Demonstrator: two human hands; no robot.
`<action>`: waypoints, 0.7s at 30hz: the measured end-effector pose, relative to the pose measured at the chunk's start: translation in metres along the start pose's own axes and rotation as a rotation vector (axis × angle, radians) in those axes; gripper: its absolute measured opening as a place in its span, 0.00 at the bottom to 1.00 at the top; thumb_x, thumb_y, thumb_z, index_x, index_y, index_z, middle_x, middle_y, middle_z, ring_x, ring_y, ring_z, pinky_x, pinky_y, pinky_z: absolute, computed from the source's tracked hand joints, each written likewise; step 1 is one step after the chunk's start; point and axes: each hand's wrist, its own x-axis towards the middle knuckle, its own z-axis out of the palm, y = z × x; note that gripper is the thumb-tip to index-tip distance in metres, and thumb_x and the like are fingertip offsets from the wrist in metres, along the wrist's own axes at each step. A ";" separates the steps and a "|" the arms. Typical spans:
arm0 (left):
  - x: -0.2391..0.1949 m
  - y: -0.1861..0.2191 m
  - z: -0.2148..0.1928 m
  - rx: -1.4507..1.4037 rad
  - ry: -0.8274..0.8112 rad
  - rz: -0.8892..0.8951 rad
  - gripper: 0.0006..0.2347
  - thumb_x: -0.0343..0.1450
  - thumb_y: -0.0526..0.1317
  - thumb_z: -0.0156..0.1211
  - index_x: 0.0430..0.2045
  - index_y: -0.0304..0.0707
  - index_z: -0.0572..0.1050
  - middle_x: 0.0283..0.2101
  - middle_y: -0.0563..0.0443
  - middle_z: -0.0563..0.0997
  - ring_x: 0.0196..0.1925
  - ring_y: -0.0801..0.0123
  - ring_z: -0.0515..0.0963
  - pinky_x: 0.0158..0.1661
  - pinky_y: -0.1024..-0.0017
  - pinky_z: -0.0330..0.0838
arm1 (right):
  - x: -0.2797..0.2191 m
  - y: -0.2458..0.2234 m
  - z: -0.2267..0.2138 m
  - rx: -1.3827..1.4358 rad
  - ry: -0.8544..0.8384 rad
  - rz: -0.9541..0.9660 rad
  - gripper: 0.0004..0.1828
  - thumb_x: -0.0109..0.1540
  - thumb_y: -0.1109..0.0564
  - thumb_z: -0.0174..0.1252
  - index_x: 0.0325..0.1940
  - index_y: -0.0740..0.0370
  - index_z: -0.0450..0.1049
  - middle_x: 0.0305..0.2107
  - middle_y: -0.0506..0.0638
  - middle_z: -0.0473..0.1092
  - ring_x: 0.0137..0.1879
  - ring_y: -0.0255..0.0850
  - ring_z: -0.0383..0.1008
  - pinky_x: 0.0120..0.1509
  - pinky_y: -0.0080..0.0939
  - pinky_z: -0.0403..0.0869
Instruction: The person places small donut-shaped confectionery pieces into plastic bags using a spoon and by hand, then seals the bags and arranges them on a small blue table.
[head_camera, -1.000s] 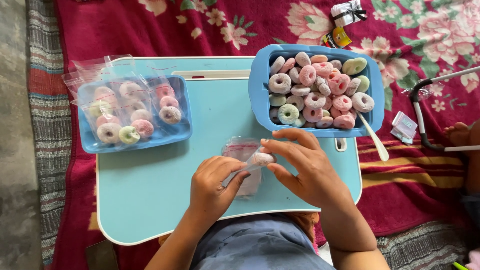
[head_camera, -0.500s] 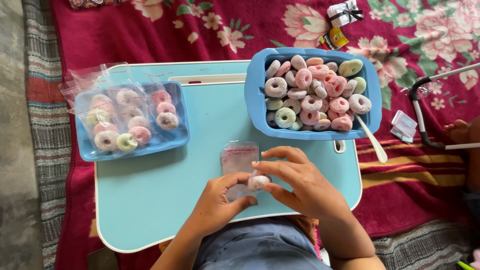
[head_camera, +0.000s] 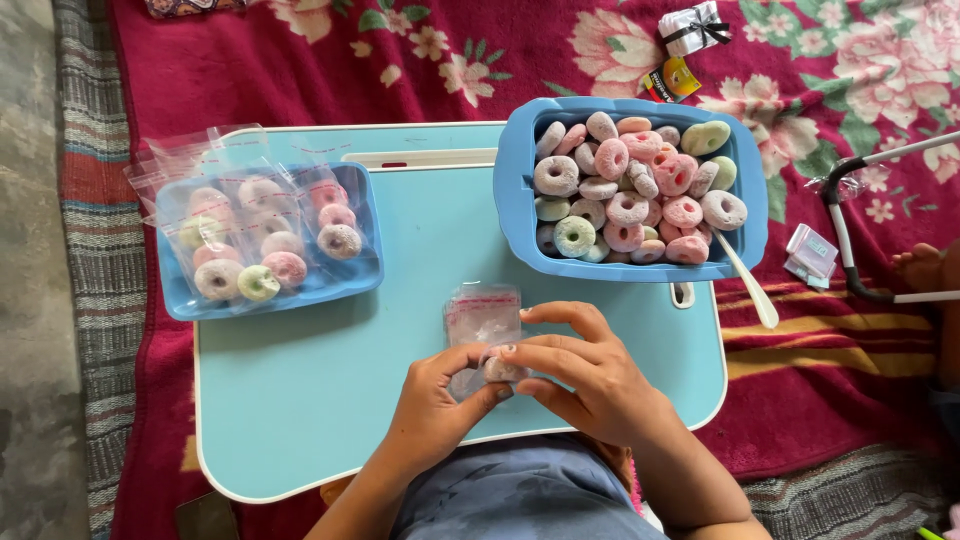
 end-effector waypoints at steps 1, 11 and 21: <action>-0.001 -0.002 0.000 0.000 0.001 0.000 0.08 0.68 0.37 0.70 0.39 0.40 0.82 0.38 0.57 0.87 0.40 0.74 0.84 0.45 0.75 0.76 | 0.000 0.000 0.001 0.001 -0.001 0.000 0.15 0.69 0.55 0.57 0.60 0.57 0.72 0.51 0.45 0.77 0.64 0.55 0.72 0.67 0.51 0.71; -0.002 -0.016 -0.003 -0.018 0.042 -0.073 0.12 0.67 0.45 0.69 0.40 0.40 0.83 0.43 0.54 0.89 0.46 0.72 0.86 0.48 0.73 0.79 | -0.001 -0.003 0.013 -0.099 -0.055 -0.006 0.22 0.64 0.44 0.65 0.58 0.55 0.73 0.46 0.43 0.78 0.63 0.54 0.71 0.61 0.56 0.69; -0.004 -0.014 0.000 -0.113 -0.028 -0.077 0.16 0.68 0.49 0.67 0.41 0.36 0.81 0.40 0.52 0.88 0.43 0.71 0.86 0.47 0.72 0.81 | -0.001 -0.003 0.022 -0.134 0.033 -0.051 0.12 0.68 0.60 0.59 0.56 0.55 0.74 0.38 0.40 0.79 0.59 0.50 0.73 0.55 0.53 0.69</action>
